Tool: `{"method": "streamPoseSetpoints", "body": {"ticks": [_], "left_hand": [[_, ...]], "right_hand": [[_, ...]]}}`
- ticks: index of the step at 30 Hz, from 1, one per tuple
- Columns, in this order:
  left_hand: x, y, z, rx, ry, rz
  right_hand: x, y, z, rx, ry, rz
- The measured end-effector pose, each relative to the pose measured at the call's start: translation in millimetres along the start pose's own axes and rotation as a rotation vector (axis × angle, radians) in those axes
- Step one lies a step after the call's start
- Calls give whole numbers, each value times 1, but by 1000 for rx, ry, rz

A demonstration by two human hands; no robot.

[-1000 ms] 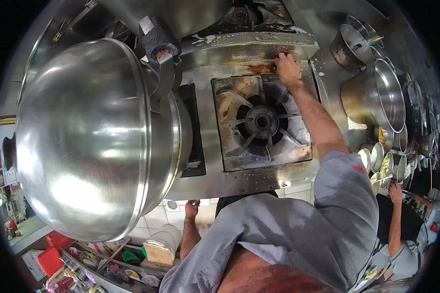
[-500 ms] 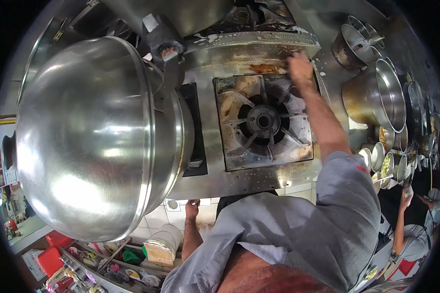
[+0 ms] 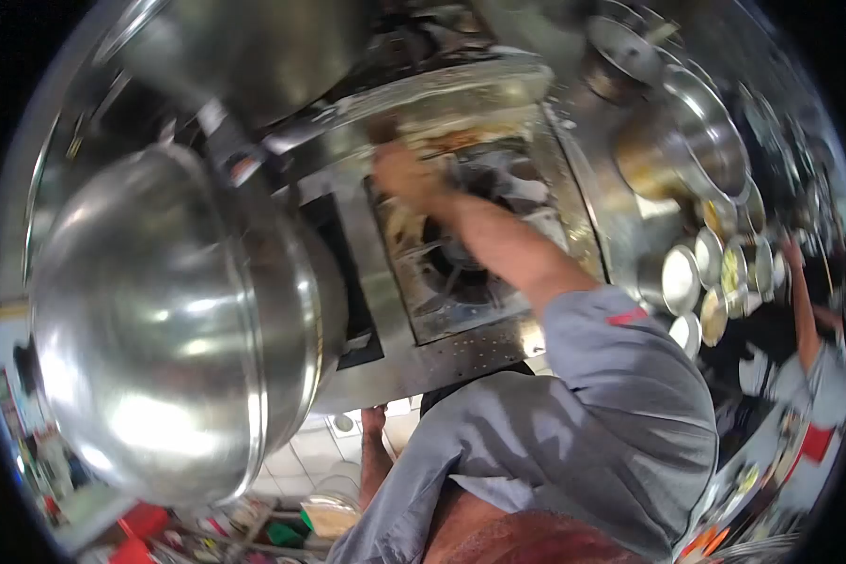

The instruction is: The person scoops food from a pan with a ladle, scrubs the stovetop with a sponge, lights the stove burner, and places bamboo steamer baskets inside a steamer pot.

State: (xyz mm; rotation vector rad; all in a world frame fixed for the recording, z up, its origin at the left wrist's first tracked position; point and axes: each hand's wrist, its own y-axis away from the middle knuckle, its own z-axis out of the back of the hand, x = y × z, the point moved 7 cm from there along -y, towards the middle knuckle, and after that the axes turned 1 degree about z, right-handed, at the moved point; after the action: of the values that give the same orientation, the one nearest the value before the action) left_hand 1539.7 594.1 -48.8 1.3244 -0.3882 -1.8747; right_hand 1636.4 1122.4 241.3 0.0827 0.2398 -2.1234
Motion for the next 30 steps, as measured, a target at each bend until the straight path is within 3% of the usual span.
{"method": "streamPoseSetpoints", "body": {"ticks": [1,3,6,7,8,9,11,12,14,15,16,19,20,21,22,23,25,26,28,29,30], "left_hand": [[-2,-11,3,-20,-65,-74],[-15,1,7,-26,315,238],[-21,17,19,-3,246,258],[-17,25,25,-28,258,278],[-3,26,26,6,263,310],[7,27,28,36,269,345],[18,23,27,109,151,151],[1,24,24,148,59,-5],[-12,30,22,132,47,263],[-7,22,23,135,48,254],[0,5,22,202,16,-9],[-33,7,31,261,-63,-36],[-20,6,39,170,133,133],[-5,11,49,71,334,305],[2,17,59,34,281,319],[10,23,66,6,301,327],[60,41,84,49,443,378],[103,31,79,216,538,388],[90,40,85,124,153,-191],[92,40,83,141,86,-190],[79,42,81,161,18,-189]], "right_hand": [[-1,-18,-22,-1,-168,-194],[-14,-3,-9,57,-110,-110],[-103,63,4,111,-199,-264],[-148,86,-25,290,-213,-444],[-168,120,18,53,-364,-483],[-195,132,13,81,-332,-551],[-181,122,0,-4,-381,-529],[-159,86,-21,254,-252,-500],[-93,28,-47,173,-325,-411],[-42,22,27,212,-133,-269],[-22,20,44,106,-277,-278],[-33,17,17,131,-216,-235],[-68,18,-30,167,-321,-305],[-113,47,-54,105,-477,-513],[-137,78,-32,85,-290,-483],[-168,115,-15,259,-321,-653],[-165,92,-59,94,-957,-754],[-144,70,-43,134,-772,-623],[-108,48,-13,179,-391,-382],[-70,18,-27,176,-317,-335],[-24,6,6,148,-204,-304]]}}
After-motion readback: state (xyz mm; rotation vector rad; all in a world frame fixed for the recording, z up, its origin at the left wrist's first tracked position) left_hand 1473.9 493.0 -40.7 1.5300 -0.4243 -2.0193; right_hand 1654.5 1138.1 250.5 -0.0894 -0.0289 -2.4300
